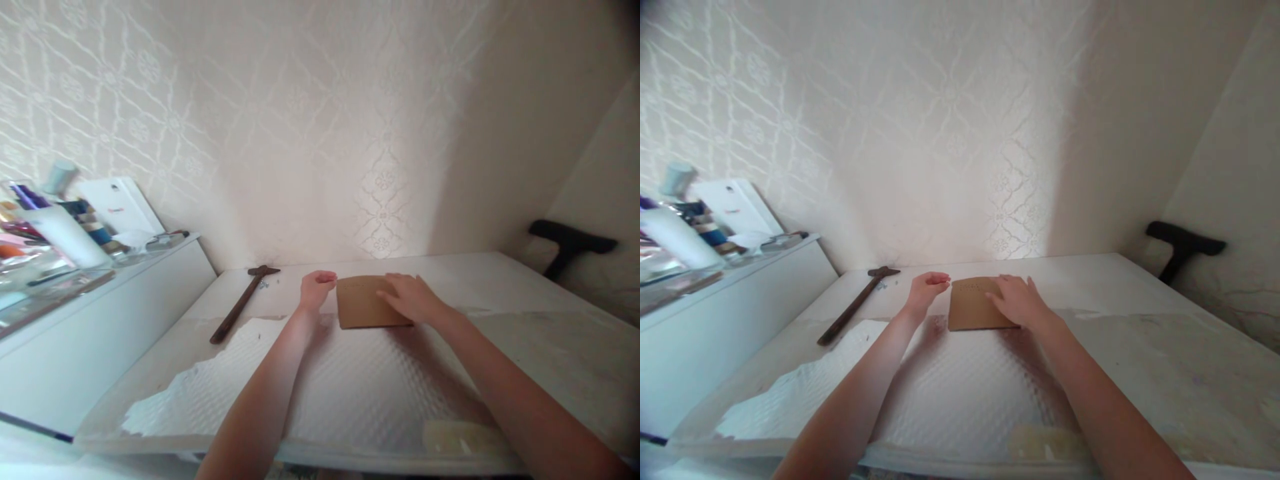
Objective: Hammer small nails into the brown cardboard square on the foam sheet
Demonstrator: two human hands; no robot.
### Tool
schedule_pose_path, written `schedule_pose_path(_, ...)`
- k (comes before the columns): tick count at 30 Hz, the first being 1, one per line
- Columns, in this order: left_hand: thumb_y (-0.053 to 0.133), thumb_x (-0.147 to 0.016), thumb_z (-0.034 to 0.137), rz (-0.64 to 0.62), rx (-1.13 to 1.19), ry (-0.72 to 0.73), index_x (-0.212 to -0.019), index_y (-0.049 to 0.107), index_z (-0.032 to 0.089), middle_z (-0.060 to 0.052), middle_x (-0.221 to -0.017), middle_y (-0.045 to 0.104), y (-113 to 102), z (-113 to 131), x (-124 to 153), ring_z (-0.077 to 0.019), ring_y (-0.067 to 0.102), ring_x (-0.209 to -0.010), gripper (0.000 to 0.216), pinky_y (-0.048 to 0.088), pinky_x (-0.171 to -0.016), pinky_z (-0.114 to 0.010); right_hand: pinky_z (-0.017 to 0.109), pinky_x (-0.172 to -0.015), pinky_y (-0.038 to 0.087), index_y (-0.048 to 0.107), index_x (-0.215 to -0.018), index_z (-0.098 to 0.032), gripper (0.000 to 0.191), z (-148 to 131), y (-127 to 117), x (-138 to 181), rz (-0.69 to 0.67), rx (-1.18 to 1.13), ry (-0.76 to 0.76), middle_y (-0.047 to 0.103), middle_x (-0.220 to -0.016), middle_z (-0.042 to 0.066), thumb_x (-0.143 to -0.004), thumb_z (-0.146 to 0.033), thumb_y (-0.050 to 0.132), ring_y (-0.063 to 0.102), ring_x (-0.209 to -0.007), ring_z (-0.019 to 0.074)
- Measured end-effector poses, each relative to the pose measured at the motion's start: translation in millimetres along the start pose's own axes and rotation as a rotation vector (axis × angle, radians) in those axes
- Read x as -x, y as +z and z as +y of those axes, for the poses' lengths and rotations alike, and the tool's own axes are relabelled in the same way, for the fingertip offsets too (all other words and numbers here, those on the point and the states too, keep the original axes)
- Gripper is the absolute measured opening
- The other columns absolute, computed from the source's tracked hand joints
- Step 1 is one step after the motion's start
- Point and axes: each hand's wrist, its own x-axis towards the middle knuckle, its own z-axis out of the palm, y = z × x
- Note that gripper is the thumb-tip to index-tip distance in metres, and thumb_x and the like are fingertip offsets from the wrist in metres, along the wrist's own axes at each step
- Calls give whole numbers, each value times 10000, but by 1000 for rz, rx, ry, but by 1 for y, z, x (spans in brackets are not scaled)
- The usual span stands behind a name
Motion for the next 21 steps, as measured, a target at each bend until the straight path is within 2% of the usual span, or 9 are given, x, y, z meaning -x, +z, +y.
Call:
schedule_pose_path(3, 699, -610, 113, -39, 43, 14, -699, 692, 159, -39, -735, 706, 4, 4, 5, -130, 626, -711, 100, 487, -765, -282, 448, -979, 394, 560, -1268, -147, 423, -21, -5, -20, 115, -64, -61, 609, -1247, 149, -926, -336, 398, 552, -1146, 268)
schedule_pose_path(7, 714, -638, 171, -76, 74, -4, -734, 693, 150, -36, -696, 687, 10, 8, 12, -119, 608, -672, 101, 482, -719, -269, 418, -955, 407, 591, -1225, -154, 365, -37, 13, -27, 227, -103, -118, 668, -1146, 122, -916, -232, 413, 602, -1049, 240)
schedule_pose_path(10, 725, -629, 161, -88, 106, -33, -737, 686, 147, -32, -694, 683, 14, 10, 17, -118, 614, -688, 115, 483, -733, -267, 402, -947, 403, 644, -1123, -190, 284, -37, 24, -22, 265, -130, -199, 705, -1042, 84, -905, -255, 473, 623, -967, 221)
schedule_pose_path(14, 734, -622, 160, -93, 113, -50, -756, 686, 143, -20, -653, 670, 17, 13, 21, -114, 608, -664, 143, 477, -728, -261, 357, -853, 443, 682, -993, -220, 193, -33, 23, -18, 335, -198, -245, 715, -937, 56, -875, -262, 536, 624, -888, 204)
schedule_pose_path(21, 740, -624, 185, -101, 101, -32, -781, 690, 132, -22, -633, 666, 16, 16, 25, -102, 587, -627, 173, 451, -670, -233, 320, -806, 448, 684, -934, -210, 146, -33, 23, -20, 371, -277, -252, 707, -889, 44, -860, -247, 564, 620, -854, 186)
